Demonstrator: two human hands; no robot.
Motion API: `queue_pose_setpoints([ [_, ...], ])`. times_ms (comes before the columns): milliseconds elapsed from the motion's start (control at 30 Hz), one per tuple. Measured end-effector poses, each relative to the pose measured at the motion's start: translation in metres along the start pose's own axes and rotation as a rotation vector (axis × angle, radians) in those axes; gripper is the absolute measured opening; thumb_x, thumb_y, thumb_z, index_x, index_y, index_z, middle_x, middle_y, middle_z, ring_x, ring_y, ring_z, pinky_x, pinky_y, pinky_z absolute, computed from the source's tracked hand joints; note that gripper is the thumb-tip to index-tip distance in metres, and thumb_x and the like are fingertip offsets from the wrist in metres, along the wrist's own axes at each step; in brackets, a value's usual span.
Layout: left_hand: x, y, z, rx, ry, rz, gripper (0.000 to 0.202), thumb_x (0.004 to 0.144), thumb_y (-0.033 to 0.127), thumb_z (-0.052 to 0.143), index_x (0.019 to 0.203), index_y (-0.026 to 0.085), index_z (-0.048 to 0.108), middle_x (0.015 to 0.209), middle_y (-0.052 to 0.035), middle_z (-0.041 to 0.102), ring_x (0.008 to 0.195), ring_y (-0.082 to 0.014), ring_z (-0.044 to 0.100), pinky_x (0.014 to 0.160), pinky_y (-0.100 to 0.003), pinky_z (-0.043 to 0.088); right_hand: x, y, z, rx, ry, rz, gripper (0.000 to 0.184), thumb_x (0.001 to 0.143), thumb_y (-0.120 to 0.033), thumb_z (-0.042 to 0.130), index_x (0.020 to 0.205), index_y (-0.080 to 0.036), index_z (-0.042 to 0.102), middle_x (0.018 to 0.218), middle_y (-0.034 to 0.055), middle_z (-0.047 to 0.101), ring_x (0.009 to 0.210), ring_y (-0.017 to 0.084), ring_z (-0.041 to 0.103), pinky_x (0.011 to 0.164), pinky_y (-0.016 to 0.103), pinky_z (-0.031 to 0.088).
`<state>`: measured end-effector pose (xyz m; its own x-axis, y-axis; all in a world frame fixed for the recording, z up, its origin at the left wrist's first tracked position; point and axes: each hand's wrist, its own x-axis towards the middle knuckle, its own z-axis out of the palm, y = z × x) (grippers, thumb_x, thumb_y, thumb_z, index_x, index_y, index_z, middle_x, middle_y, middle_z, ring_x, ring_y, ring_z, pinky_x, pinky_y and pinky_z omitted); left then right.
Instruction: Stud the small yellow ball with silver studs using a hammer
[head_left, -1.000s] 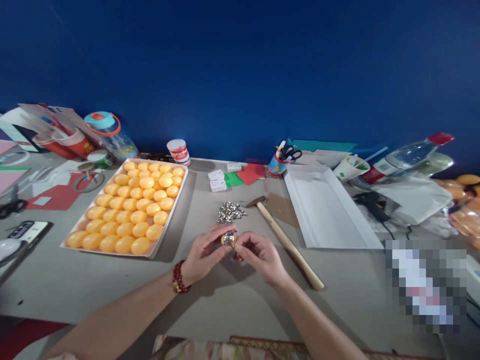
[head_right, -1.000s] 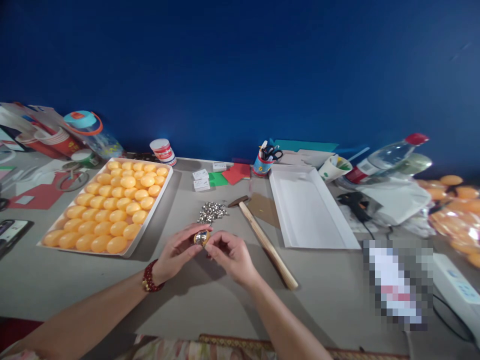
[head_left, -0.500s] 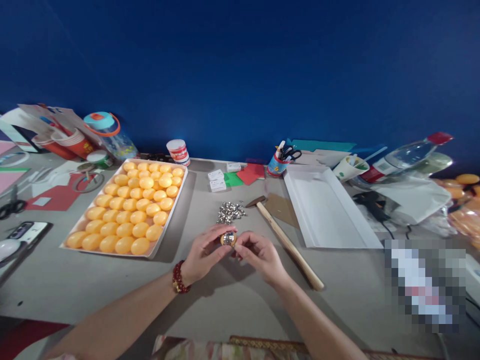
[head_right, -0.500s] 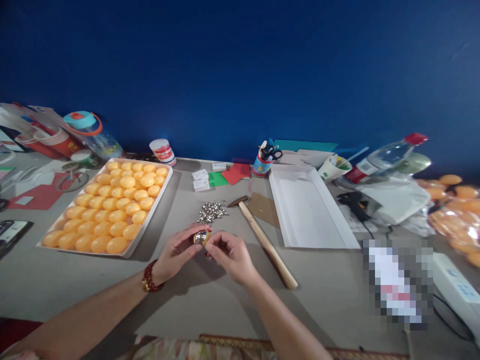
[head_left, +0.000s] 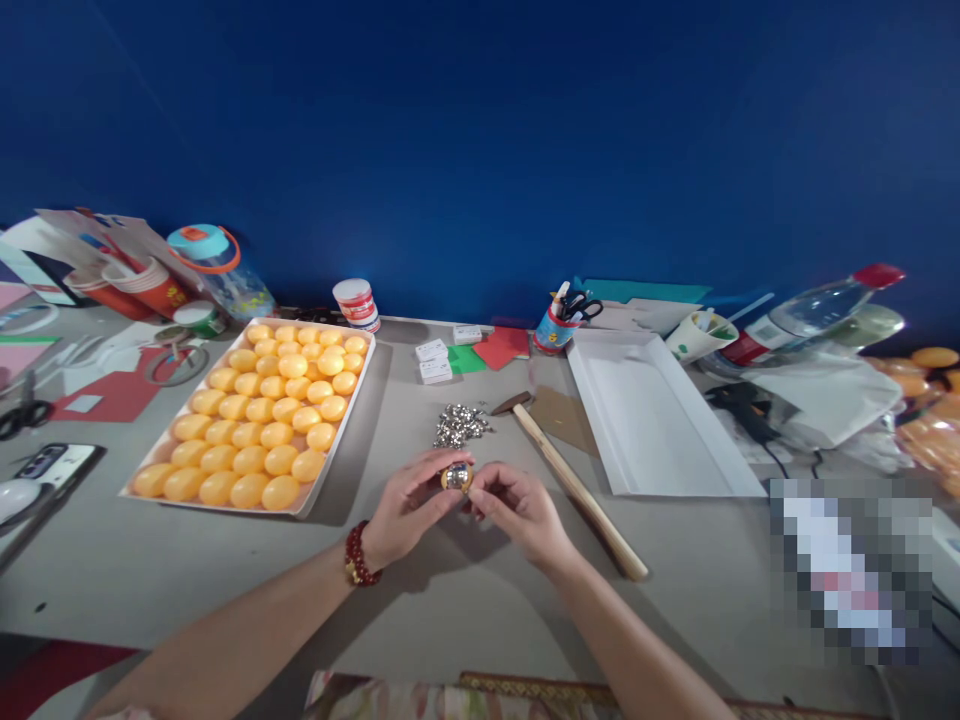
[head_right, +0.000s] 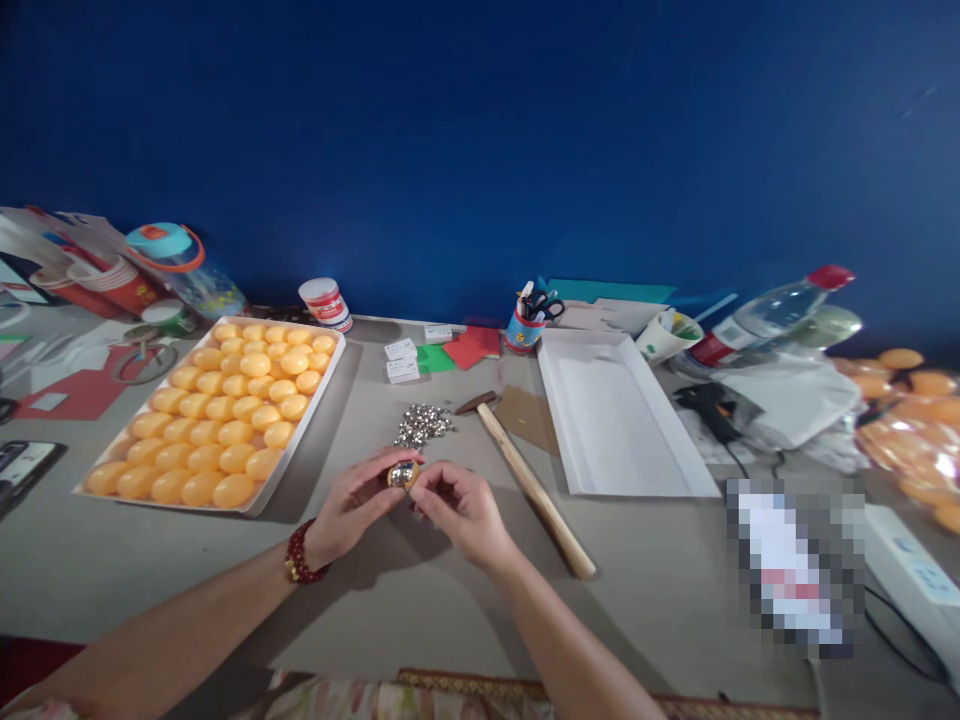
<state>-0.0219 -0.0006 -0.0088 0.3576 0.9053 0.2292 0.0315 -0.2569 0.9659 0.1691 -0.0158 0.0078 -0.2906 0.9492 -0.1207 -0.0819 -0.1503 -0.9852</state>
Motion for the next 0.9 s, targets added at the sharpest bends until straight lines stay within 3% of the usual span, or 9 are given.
queue_pose_setpoints([
  [433,-0.0005,0.0021,-0.0017,0.035,-0.009,0.018,0.035,0.095,0.023,0.054,0.129,0.022,0.062,0.126,-0.0092,0.068,0.123,-0.0226,0.057,0.106,-0.036,0.044,-0.0010,-0.0006,0.0004,0.012,-0.010,0.010,0.029,0.085,-0.046,0.069,0.081,-0.018,0.061,0.070,-0.0001,0.060,0.062,0.012,0.055,0.061,0.024,0.045],
  [900,0.0000,0.0054,-0.0001,0.019,0.023,-0.009,0.030,0.093,0.023,0.055,0.120,0.020,0.068,0.121,-0.0093,0.070,0.118,-0.0220,0.060,0.104,-0.034,0.047,-0.0004,0.0025,-0.0005,-0.001,-0.033,0.003,0.030,0.087,-0.046,0.066,0.081,-0.018,0.060,0.070,-0.0005,0.059,0.063,0.012,0.056,0.062,0.024,0.045],
])
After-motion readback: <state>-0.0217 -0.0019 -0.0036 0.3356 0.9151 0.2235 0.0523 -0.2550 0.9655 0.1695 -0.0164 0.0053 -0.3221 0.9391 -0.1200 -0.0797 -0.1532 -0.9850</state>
